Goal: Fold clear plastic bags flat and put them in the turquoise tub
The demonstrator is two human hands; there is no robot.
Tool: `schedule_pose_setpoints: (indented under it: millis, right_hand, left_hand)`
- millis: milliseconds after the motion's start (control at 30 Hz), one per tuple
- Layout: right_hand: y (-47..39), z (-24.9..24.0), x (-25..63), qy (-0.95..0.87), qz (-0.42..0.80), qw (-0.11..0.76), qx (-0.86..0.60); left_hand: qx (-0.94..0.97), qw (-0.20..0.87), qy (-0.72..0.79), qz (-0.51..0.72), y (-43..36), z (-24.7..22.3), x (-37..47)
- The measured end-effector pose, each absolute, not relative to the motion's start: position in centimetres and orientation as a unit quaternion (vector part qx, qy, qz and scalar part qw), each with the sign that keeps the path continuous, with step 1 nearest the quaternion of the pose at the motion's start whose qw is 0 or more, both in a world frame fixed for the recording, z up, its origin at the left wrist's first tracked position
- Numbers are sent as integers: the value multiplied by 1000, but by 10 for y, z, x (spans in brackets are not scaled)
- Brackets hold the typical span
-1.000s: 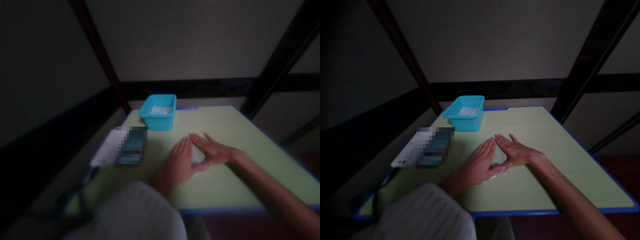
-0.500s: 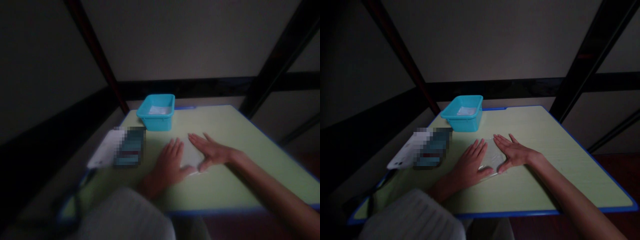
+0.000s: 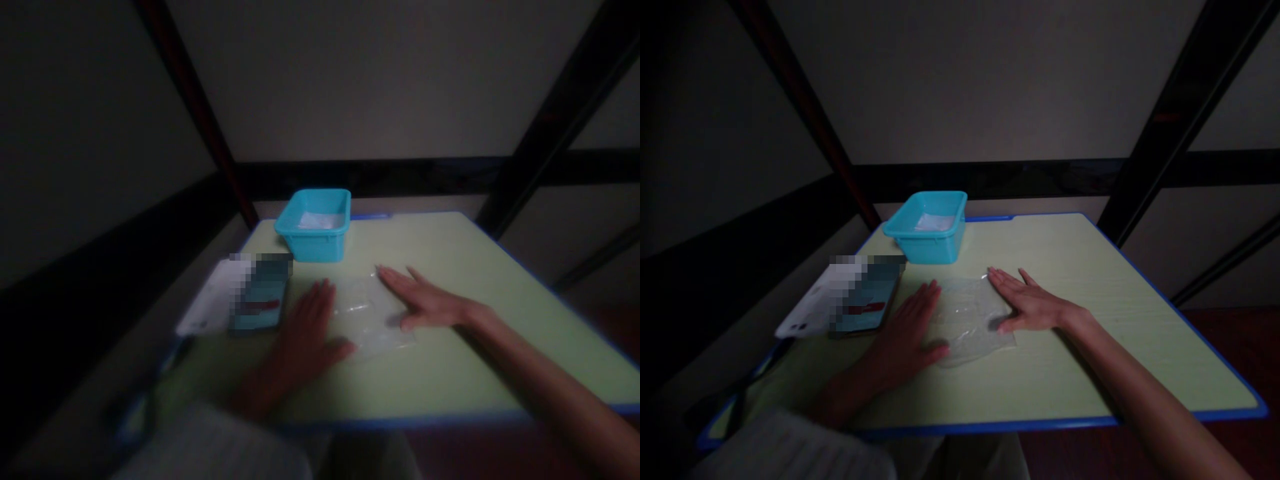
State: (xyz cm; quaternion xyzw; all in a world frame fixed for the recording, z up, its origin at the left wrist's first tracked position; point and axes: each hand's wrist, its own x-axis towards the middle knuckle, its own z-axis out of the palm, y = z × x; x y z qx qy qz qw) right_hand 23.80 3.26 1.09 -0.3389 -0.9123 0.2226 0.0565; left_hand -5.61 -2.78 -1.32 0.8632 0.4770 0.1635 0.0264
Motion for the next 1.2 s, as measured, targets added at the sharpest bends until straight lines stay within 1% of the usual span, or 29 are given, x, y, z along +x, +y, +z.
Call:
schedule_pose_setpoints:
  millis: [100,200,300,367,433,533,600,733,833,967,1200]
  right_hand:
    - [32,13,240,-898,255,96,-345]
    - [31,18,242,-878,286,175,-341]
    - [26,27,245,-863,287,262,-324]
    - [17,35,248,-868,266,280,-313]
    - [4,41,252,-887,229,258,-307]
    - [-18,43,258,-921,157,190,-300]
    - [-30,39,259,-937,99,161,-293]
    - [-42,30,254,-950,-40,145,-272]
    - [-46,28,249,-953,-109,151,-237]
    - [-49,30,246,-957,-140,162,-194]
    - [-51,23,247,-957,-153,153,-193]
  left_hand:
    - [847,59,473,236,-29,-10,-55]
    - [806,124,492,306,-29,-6,-50]
    - [779,175,501,333,-29,-4,-47]
    - [779,181,501,331,-29,-4,-46]
    - [781,176,504,325,-30,-5,-45]
    - [784,168,503,324,-31,-3,-45]
    - [788,163,494,329,-32,0,-44]
    - [803,150,474,329,-33,2,-42]
    - [809,143,470,323,-33,1,-43]
    - [815,140,469,312,-32,1,-43]
    - [809,133,479,312,-33,3,-40]
